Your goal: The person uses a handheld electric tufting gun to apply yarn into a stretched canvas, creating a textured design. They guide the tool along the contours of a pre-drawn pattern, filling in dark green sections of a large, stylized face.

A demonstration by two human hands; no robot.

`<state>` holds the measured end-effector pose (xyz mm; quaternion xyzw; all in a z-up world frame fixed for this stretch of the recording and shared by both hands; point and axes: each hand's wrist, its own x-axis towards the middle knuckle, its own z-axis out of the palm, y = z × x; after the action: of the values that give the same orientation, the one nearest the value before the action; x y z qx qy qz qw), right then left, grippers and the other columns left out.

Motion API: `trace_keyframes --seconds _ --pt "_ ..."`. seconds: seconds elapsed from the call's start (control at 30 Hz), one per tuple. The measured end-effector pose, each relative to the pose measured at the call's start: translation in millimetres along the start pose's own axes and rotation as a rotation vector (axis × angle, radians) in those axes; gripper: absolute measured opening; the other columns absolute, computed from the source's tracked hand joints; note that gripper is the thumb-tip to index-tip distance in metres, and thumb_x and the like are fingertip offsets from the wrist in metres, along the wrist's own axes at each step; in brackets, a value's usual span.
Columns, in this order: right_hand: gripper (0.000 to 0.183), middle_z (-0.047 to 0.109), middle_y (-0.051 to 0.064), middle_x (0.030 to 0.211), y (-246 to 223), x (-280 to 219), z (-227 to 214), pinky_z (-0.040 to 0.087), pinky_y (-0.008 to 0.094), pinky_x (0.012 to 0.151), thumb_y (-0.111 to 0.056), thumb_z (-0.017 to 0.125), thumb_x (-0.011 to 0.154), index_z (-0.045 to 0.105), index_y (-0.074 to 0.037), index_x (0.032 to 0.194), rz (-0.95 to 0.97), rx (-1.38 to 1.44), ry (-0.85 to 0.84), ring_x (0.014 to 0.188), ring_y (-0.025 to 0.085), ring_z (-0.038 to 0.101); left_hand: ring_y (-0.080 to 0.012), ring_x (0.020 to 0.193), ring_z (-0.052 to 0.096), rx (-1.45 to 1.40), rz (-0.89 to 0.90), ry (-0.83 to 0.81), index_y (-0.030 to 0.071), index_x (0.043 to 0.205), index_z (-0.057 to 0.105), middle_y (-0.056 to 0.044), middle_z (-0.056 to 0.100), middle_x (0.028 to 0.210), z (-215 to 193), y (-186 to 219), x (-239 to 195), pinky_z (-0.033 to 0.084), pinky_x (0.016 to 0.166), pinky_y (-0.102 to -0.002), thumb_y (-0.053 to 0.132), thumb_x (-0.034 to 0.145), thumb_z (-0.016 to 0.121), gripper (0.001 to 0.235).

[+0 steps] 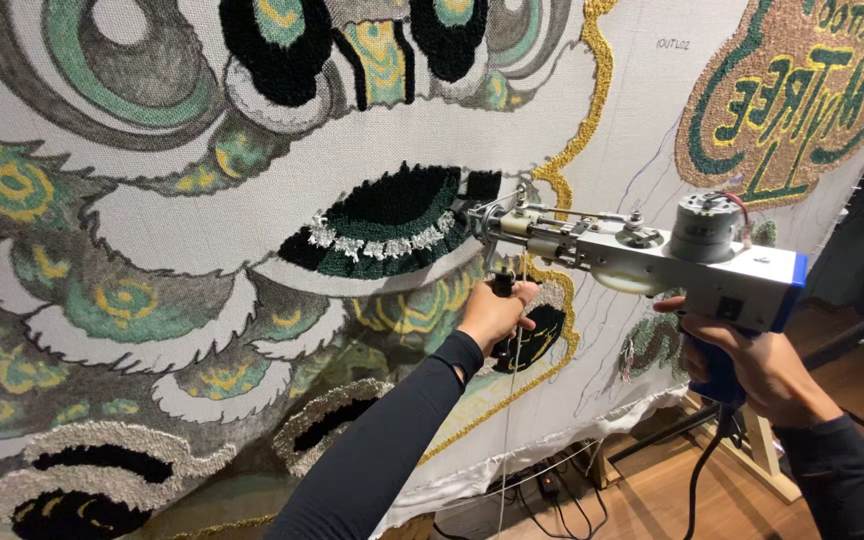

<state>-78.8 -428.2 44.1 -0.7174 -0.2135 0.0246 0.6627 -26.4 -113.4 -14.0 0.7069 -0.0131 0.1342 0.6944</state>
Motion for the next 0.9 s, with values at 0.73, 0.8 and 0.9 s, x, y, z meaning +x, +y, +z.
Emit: trace_keyframes --seconds 0.73,0.8,0.9 --pt "0.031 0.048 0.002 0.063 -9 16 43 0.039 0.033 0.048 -0.021 0.066 0.094 0.074 -0.001 0.116 0.042 -0.033 0.059 0.052 0.015 0.045 -0.0181 0.058 0.072 -0.083 -0.083 -0.004 0.001 0.122 0.068 -0.008 0.071 0.101 -26 -19 32 0.044 0.04 -0.028 0.039 0.093 0.07 0.048" --pt "0.03 0.048 0.001 0.063 -14 18 47 0.04 0.032 0.048 -0.022 0.065 0.094 0.075 -0.003 0.115 0.019 -0.075 0.032 0.052 0.013 0.047 -0.0187 0.057 0.072 -0.092 -0.072 -0.007 0.001 0.124 0.065 -0.01 0.072 0.104 -28 -20 36 0.043 0.039 -0.028 0.039 0.092 0.07 0.051" --pt "0.032 0.055 0.01 0.061 -22 27 51 0.041 0.035 0.047 -0.028 0.068 0.091 0.076 -0.006 0.112 -0.066 -0.376 0.066 0.05 0.016 0.049 -0.0186 0.058 0.072 -0.054 -0.106 0.02 -0.001 0.128 0.06 -0.011 0.072 0.111 -33 -21 42 0.046 0.039 -0.029 0.044 0.092 0.068 0.059"
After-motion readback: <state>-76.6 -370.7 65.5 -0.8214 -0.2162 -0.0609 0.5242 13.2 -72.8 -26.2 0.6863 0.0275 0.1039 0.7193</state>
